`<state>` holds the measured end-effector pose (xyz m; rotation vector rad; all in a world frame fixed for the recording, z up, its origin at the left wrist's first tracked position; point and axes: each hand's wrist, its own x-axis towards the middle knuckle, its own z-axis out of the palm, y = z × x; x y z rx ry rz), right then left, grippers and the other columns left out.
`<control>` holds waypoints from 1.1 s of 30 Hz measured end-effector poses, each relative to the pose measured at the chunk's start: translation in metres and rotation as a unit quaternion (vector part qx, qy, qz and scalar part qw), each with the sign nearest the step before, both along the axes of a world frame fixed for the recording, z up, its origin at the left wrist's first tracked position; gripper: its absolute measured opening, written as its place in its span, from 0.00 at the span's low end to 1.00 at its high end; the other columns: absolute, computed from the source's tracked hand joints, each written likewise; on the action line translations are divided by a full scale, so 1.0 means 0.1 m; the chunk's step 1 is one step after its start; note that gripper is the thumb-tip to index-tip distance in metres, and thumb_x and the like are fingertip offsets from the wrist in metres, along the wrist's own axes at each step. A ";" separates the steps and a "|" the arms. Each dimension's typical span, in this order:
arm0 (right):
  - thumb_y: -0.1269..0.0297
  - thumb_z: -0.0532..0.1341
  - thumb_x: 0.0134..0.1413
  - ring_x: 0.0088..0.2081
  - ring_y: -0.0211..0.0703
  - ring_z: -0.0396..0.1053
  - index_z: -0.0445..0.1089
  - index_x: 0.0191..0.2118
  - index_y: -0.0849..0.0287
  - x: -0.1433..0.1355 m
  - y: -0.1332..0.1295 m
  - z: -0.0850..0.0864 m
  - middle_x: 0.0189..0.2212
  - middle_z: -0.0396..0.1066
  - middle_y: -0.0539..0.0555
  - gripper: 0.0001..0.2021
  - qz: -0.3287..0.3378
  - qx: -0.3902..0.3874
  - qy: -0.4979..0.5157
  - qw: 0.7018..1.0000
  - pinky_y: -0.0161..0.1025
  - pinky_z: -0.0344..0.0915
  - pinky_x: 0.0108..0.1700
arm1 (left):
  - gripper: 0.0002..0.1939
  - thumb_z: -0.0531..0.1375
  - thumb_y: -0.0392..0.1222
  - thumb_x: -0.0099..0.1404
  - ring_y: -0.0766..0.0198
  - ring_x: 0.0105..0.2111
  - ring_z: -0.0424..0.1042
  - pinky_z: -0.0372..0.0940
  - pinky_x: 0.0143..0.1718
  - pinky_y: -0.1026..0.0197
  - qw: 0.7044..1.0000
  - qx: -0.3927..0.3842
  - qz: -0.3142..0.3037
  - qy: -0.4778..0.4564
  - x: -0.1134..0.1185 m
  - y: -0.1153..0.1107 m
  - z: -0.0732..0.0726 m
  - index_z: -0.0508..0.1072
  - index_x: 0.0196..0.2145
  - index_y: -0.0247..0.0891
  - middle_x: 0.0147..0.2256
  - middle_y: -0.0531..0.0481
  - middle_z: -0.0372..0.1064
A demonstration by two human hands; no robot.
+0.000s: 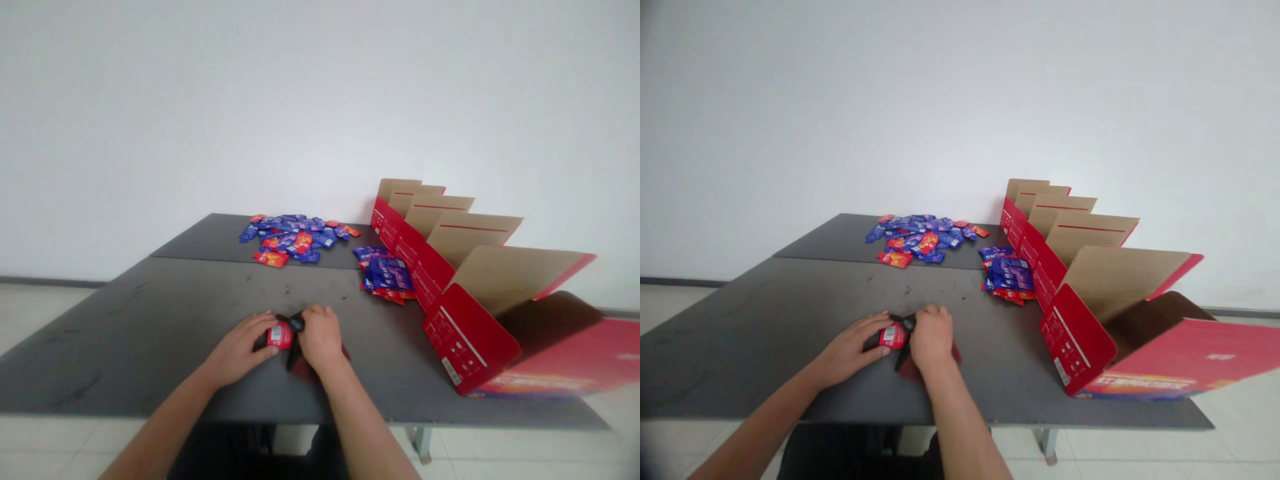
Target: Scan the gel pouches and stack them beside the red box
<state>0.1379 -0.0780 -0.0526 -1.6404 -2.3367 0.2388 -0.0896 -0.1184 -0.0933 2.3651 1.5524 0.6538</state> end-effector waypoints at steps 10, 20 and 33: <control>0.69 0.57 0.65 0.47 0.50 0.67 0.77 0.43 0.56 -0.38 -0.18 0.11 0.44 0.76 0.56 0.11 0.082 0.045 0.039 0.995 0.42 0.60 0.48 | 0.31 0.63 0.42 0.64 0.45 0.64 0.68 0.60 0.68 0.41 1.000 0.010 0.002 -0.009 -0.03 0.03 -0.05 0.70 0.65 0.44 0.63 0.44 0.70; 0.72 0.60 0.60 0.49 0.50 0.68 0.79 0.42 0.58 0.38 0.19 0.10 0.46 0.77 0.60 0.10 -0.068 -0.014 -0.004 0.998 0.42 0.59 0.52 | 0.28 0.63 0.54 0.69 0.46 0.66 0.66 0.60 0.68 0.41 1.000 0.000 0.012 0.014 -0.04 0.01 -0.02 0.72 0.63 0.42 0.65 0.41 0.68; 0.72 0.58 0.62 0.47 0.51 0.68 0.79 0.41 0.58 0.07 0.02 0.00 0.43 0.77 0.59 0.11 -0.039 0.016 0.013 0.999 0.43 0.61 0.46 | 0.28 0.61 0.54 0.69 0.46 0.67 0.64 0.59 0.69 0.42 1.000 -0.018 0.006 0.021 -0.04 0.02 0.00 0.72 0.63 0.42 0.65 0.41 0.68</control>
